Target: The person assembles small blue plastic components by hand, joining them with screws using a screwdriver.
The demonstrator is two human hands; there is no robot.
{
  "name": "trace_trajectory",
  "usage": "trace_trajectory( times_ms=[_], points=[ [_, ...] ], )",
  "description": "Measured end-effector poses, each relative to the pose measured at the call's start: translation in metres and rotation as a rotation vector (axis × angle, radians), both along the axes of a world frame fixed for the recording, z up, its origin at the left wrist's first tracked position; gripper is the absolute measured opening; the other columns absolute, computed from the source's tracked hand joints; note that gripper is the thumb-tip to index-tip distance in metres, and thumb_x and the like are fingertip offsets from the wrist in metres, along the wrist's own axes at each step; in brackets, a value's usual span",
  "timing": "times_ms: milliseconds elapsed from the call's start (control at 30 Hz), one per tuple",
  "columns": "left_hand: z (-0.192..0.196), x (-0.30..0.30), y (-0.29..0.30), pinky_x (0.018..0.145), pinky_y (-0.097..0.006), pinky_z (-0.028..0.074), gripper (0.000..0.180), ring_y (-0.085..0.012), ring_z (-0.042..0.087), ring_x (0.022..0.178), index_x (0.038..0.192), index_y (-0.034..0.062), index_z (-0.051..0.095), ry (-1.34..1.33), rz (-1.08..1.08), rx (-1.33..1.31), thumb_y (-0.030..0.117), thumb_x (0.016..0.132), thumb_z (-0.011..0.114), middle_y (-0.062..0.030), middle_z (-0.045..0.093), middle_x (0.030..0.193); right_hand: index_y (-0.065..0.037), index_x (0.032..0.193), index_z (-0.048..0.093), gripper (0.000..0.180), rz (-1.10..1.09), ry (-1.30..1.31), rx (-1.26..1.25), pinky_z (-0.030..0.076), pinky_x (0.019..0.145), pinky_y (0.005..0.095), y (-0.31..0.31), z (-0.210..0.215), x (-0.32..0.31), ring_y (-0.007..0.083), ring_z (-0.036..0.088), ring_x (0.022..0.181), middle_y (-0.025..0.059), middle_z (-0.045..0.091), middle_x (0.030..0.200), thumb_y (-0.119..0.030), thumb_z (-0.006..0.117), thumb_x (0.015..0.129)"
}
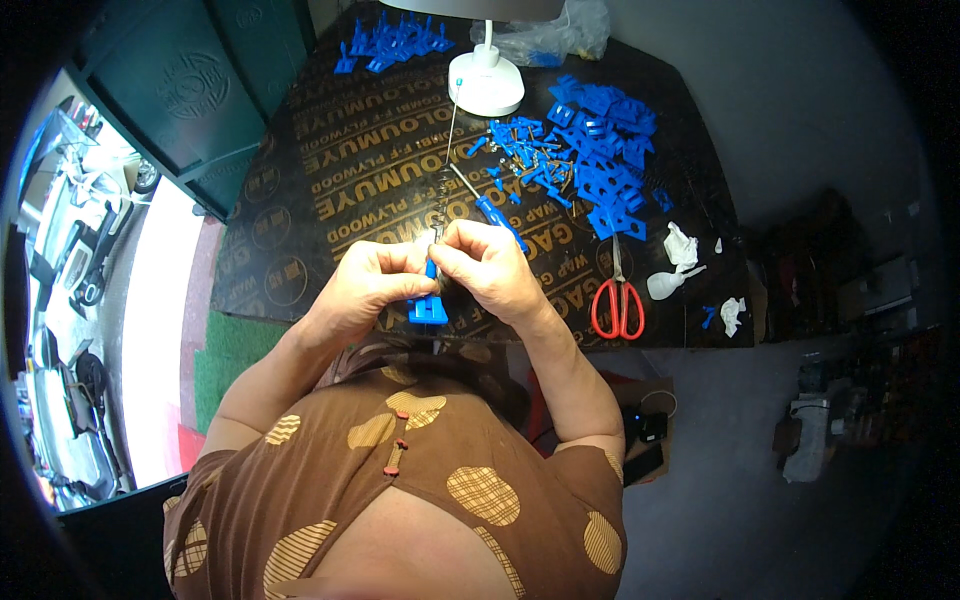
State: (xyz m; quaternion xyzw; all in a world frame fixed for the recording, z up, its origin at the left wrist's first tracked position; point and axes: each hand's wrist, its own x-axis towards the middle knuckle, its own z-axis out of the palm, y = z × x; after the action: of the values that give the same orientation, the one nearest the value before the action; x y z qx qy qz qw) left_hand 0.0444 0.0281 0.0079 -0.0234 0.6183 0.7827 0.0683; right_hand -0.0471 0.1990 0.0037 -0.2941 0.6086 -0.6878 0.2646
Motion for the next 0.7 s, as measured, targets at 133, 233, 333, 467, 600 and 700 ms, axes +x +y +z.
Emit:
trace_trajectory(
  times_ms=[133,233,333,467,600,700],
  points=[
    [-0.008,-0.003,-0.005,0.070,-0.023,0.047,0.009,-0.0053,0.056,0.075,0.085,0.0011,0.067,0.128,0.009,-0.088,0.009,0.083,0.071,0.0000,0.064,0.081,-0.002,0.075,0.058,0.019,-0.001,0.056,0.018,0.037,0.055,0.0193,-0.005,-0.001,-0.003,0.0013,0.045,0.063,-0.0052,0.055,0.069,-0.012,0.064,0.090],
    [-0.006,-0.001,-0.013,0.068,-0.022,0.045,0.007,-0.0045,0.054,0.075,0.085,0.0005,0.065,0.153,0.017,-0.190,0.006,0.084,0.069,0.0016,0.060,0.083,-0.002,0.076,0.058,0.017,0.012,0.129,0.030,0.038,0.056,0.0202,-0.014,0.002,-0.003,0.0021,0.046,0.064,-0.0043,0.055,0.069,-0.012,0.064,0.090],
    [-0.006,0.003,-0.018,0.067,-0.021,0.043,0.006,-0.0044,0.052,0.074,0.086,-0.0003,0.064,0.205,0.084,-0.303,0.002,0.082,0.068,0.0022,0.056,0.082,-0.001,0.084,0.061,0.013,0.084,0.203,0.081,0.043,0.065,0.0207,-0.020,0.011,-0.005,0.0033,0.050,0.071,-0.0024,0.059,0.076,-0.012,0.063,0.091],
    [-0.008,0.008,-0.038,0.069,-0.022,0.043,0.009,-0.0067,0.052,0.076,0.087,0.0013,0.065,0.344,0.214,-0.542,-0.002,0.079,0.067,0.0000,0.056,0.082,0.002,0.094,0.064,0.014,0.075,0.326,0.119,0.043,0.068,0.0205,-0.034,0.026,-0.003,0.0033,0.051,0.074,-0.0021,0.061,0.080,-0.012,0.063,0.091],
    [-0.007,0.001,-0.072,0.077,-0.025,0.046,0.008,-0.0107,0.058,0.083,0.086,0.0000,0.066,0.442,0.348,-0.739,-0.002,0.079,0.065,-0.0031,0.060,0.086,0.002,0.096,0.066,0.018,0.014,0.331,0.133,0.045,0.062,0.0229,-0.037,0.011,-0.021,0.0052,0.053,0.069,0.0010,0.063,0.075,-0.016,0.063,0.090],
    [-0.008,-0.016,-0.102,0.072,-0.024,0.048,0.004,-0.0089,0.059,0.077,0.083,-0.0009,0.066,0.374,0.418,-0.721,0.000,0.080,0.065,-0.0021,0.061,0.086,0.002,0.097,0.066,0.016,0.036,0.247,0.171,0.044,0.068,0.0210,-0.035,0.007,-0.025,0.0054,0.052,0.074,0.0000,0.064,0.081,-0.013,0.061,0.092]
  ],
)
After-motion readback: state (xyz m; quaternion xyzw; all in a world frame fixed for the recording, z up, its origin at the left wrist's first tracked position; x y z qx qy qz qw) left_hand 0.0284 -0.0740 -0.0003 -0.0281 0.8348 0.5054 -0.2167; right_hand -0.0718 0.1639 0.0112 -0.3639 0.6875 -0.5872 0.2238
